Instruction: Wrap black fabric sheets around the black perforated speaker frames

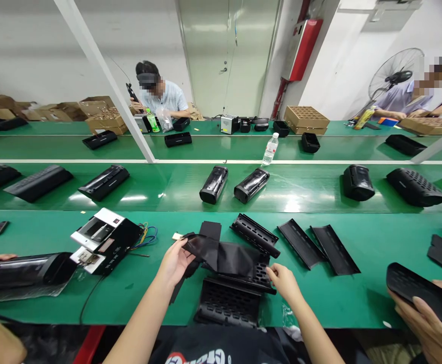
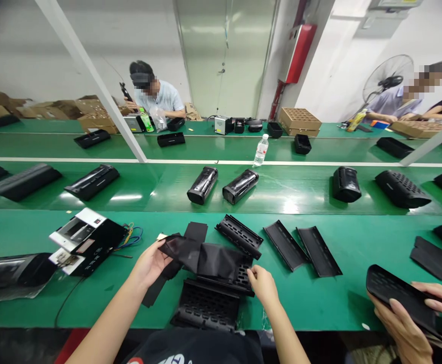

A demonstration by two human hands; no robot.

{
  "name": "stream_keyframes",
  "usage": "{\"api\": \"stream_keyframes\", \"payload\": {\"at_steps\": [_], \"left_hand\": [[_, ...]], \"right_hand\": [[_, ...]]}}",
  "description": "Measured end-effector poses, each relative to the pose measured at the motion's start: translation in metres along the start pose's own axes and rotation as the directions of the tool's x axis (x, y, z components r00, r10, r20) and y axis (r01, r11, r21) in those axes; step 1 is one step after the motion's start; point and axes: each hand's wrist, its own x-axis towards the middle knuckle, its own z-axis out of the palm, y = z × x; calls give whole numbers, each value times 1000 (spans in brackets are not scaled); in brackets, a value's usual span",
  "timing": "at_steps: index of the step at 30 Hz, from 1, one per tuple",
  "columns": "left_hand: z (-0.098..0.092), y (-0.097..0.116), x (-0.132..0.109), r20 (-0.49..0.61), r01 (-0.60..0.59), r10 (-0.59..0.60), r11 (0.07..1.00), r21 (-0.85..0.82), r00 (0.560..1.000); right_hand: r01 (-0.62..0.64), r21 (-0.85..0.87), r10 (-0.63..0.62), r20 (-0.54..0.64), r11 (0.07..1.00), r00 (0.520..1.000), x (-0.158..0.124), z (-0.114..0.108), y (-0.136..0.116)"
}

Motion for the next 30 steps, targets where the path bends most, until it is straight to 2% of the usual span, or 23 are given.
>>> {"api": "stream_keyframes", "payload": {"at_steps": [4, 6, 7, 9, 11, 12, 15, 20, 23, 25, 26, 27, 29, 30], "left_hand": [[6, -3, -4, 29, 43, -43, 999, 11, 999], [11, -8, -4, 43, 92, -93, 996, 19, 995], [13, -10, -4, 57, 116, -117, 993, 19, 992], [17, -13, -4, 83, 135, -136, 991, 16, 987], [20, -10, -6, 90, 103, -102, 995, 2, 991], [20, -7, -7, 81, 70, -69, 998, -9, 994], [18, 11, -14, 73, -21, 22, 1000, -22, 997], [14, 45, -30, 72, -114, 118, 992, -47, 990], [19, 53, -43, 85, -92, 94, 995, -32, 992], [26, 51, -52, 122, -20, 22, 1000, -13, 992], [29, 49, -56, 140, 28, -27, 1000, -6, 990], [32, 45, -60, 154, 78, -76, 997, -5, 985], [37, 36, -65, 174, 172, -168, 985, -4, 970], [39, 31, -66, 183, 205, -201, 979, -3, 962]], "right_hand": [[58, -44, -57, 26, 997, 998, -1, -8, -19], [159, -28, -157, 60, 987, 986, -1, -7, -38], [246, -10, -243, 108, 969, 964, -1, -5, -49], [406, 27, -397, 273, 914, 876, 0, 1, -68], [454, 33, -417, 458, 890, 785, 2, 7, -80], [439, 17, -383, 520, 898, 763, 3, 11, -84], [372, -24, -292, 570, 928, 768, 5, 17, -85], [339, -10, -276, 555, 941, 784, 4, 19, -83], [327, 8, -283, 523, 945, 804, 3, 19, -86], [310, 170, -354, 439, 935, 826, 1, 19, -91], [289, 336, -409, 377, 897, 831, -1, 19, -94], [251, 534, -462, 308, 808, 832, -3, 18, -98], [109, 850, -511, 203, 515, 835, -10, 14, -106], [29, 918, -504, 192, 397, 842, -13, 12, -109]]}}
